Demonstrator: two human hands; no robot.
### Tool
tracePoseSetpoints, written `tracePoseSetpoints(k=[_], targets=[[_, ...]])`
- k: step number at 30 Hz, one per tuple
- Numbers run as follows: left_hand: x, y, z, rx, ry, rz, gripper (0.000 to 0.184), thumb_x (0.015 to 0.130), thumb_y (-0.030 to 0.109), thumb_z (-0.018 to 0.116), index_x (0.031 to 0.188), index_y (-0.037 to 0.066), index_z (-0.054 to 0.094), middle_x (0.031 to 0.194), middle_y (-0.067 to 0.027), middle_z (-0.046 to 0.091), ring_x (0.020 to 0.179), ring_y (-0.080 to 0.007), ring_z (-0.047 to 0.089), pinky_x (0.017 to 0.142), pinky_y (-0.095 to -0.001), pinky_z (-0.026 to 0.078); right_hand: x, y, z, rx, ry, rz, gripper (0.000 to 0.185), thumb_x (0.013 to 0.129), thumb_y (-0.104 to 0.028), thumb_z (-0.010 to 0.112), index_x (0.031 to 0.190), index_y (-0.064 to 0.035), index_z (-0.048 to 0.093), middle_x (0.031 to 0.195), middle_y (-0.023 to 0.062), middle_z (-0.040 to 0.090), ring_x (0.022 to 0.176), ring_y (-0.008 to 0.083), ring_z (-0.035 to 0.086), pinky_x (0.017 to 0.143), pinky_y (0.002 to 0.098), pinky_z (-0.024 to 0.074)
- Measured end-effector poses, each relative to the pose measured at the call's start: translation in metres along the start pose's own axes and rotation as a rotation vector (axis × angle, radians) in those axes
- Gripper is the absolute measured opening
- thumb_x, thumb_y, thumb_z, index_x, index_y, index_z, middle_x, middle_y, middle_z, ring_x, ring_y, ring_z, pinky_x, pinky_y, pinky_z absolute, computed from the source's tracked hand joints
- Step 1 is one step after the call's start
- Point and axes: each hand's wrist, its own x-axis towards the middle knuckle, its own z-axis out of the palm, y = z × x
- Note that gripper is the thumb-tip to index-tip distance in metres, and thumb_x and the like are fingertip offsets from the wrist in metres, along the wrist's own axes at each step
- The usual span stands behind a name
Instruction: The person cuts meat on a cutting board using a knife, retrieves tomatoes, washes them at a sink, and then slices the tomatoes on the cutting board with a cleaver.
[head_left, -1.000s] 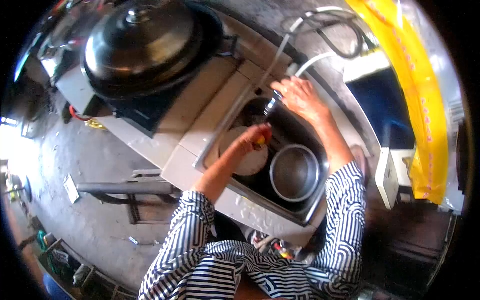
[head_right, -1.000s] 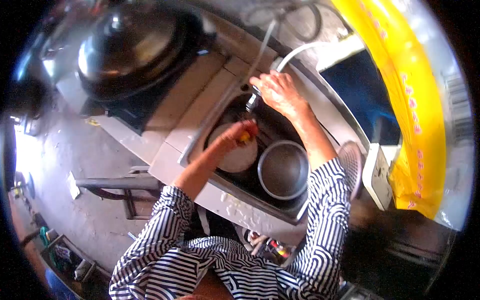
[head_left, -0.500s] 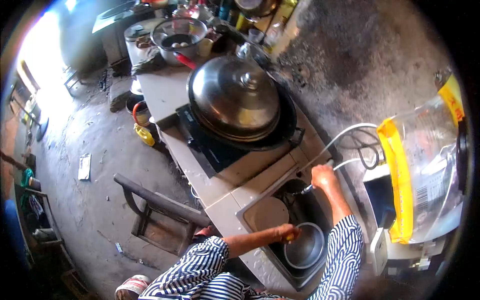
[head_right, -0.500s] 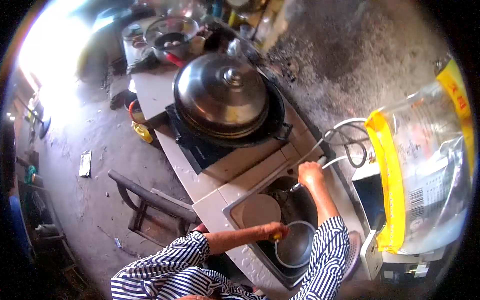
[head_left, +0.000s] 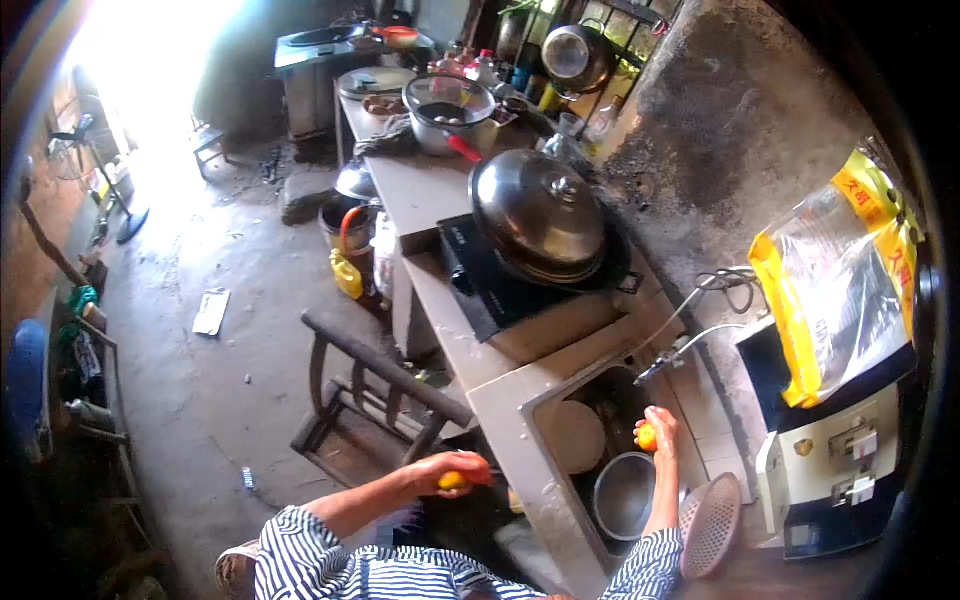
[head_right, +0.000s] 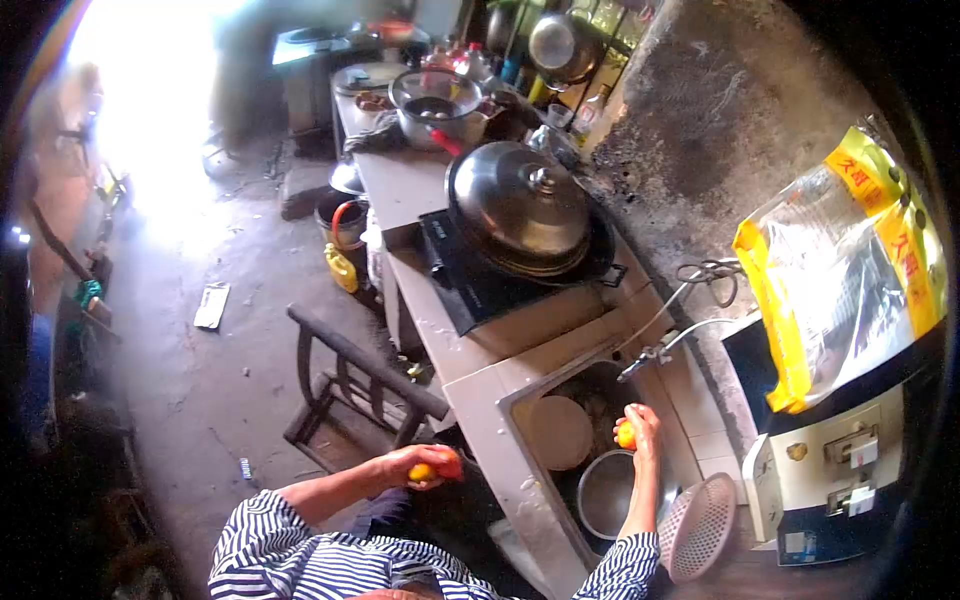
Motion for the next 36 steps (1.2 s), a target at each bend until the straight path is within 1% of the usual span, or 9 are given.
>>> tracePoseSetpoints(k=[4, 6, 12, 16, 17, 27, 31, 33, 36], targets=[[-0.101, -0.02, -0.028, -0.419, 0.452, 0.185, 0.039, 0.076, 0.037, 0.059, 0.096, 0.004, 0.054, 0.077, -0.0104, 0.059, 0.052, -0.0154, 0.055, 0.041, -0.0213, 0.045, -0.039, 0.018, 0.039, 0.521, -0.207, 0.187, 0.019, 0.08, -0.026, 0.057, 0.085, -0.0076, 0.058, 0.069, 0.0075, 0.059, 0.06, 0.0181, 0.058, 0.05, 0.0292, 0.048], [-0.138, -0.036, -0.049, -0.514, 0.525, 0.279, 0.043, 0.074, 0.043, 0.059, 0.091, 0.004, 0.052, 0.074, -0.0102, 0.059, 0.046, -0.0149, 0.051, 0.039, -0.0205, 0.042, -0.055, 0.02, 0.061, 0.757, -0.281, 0.345, 0.02, 0.08, -0.027, 0.056, 0.084, -0.0071, 0.059, 0.07, 0.006, 0.059, 0.065, 0.0174, 0.058, 0.054, 0.028, 0.0479], [-0.217, -0.071, -0.081, -0.654, 0.751, 0.522, 0.035, 0.076, 0.038, 0.058, 0.092, 0.008, 0.052, 0.08, -0.0124, 0.06, 0.047, -0.0176, 0.051, 0.038, -0.0236, 0.042, -0.106, 0.007, 0.136, 0.783, -0.445, 0.414, 0.022, 0.079, -0.024, 0.057, 0.087, -0.0048, 0.059, 0.072, 0.0076, 0.059, 0.066, 0.0188, 0.057, 0.054, 0.0284, 0.0474], [-0.26, -0.082, -0.107, -0.704, 0.779, 0.597, 0.034, 0.074, 0.036, 0.059, 0.093, 0.008, 0.052, 0.081, -0.0124, 0.06, 0.048, -0.0179, 0.051, 0.036, -0.0232, 0.039, -0.132, 0.027, 0.214, 0.706, -0.686, 0.431, 0.024, 0.079, -0.023, 0.056, 0.091, -0.0015, 0.058, 0.076, 0.0088, 0.059, 0.067, 0.021, 0.058, 0.055, 0.0319, 0.0503], [-0.273, -0.082, -0.11, -0.699, 0.787, 0.607, 0.038, 0.074, 0.038, 0.058, 0.091, 0.005, 0.052, 0.081, -0.0102, 0.061, 0.048, -0.0164, 0.054, 0.037, -0.0228, 0.043, -0.144, 0.028, 0.242, 0.661, -0.742, 0.444, 0.025, 0.079, -0.023, 0.056, 0.091, -0.0009, 0.058, 0.076, 0.0093, 0.059, 0.067, 0.0217, 0.058, 0.055, 0.0332, 0.0513], [-0.475, -0.032, -0.205, -0.813, 0.658, 0.883, 0.038, 0.081, 0.046, 0.049, 0.088, 0.008, 0.053, 0.074, -0.0085, 0.059, 0.042, -0.0163, 0.05, 0.031, -0.0237, 0.037, -0.241, 0.028, 0.511, 0.65, -0.643, 0.687, 0.023, 0.078, -0.023, 0.057, 0.089, -0.0029, 0.058, 0.076, 0.0083, 0.06, 0.068, 0.0216, 0.059, 0.057, 0.0345, 0.0506], [-0.549, 0.005, -0.234, -0.738, 0.59, 1.063, 0.039, 0.083, 0.038, 0.048, 0.1, 0.003, 0.051, 0.087, -0.0105, 0.06, 0.048, -0.0154, 0.051, 0.037, -0.0223, 0.043, -0.271, -0.014, 0.611, 0.641, -0.915, 0.491, 0.032, 0.081, -0.033, 0.053, 0.089, -0.0026, 0.057, 0.077, 0.0096, 0.06, 0.069, 0.022, 0.059, 0.059, 0.0331, 0.0504], [-0.569, 0.025, -0.24, -0.744, 0.524, 1.064, 0.034, 0.083, 0.03, 0.049, 0.105, 0.004, 0.049, 0.1, -0.0138, 0.057, 0.055, -0.0162, 0.052, 0.04, -0.0241, 0.043, -0.287, -0.04, 0.648, 0.663, -0.931, 0.533, 0.042, 0.081, -0.042, 0.053, 0.093, -0.0017, 0.056, 0.078, 0.0106, 0.06, 0.07, 0.0227, 0.059, 0.062, 0.033, 0.0504], [-0.573, 0.057, -0.242, -0.626, 0.534, 1.07, 0.033, 0.081, 0.022, 0.051, 0.111, 0.009, 0.045, 0.104, -0.0163, 0.055, 0.058, -0.0175, 0.052, 0.043, -0.0237, 0.044, -0.291, -0.065, 0.686, 0.648, -0.998, 0.457, 0.057, 0.078, -0.053, 0.051, 0.1, -0.0007, 0.052, 0.082, 0.0127, 0.06, 0.074, 0.0248, 0.059, 0.065, 0.0355, 0.0499]])
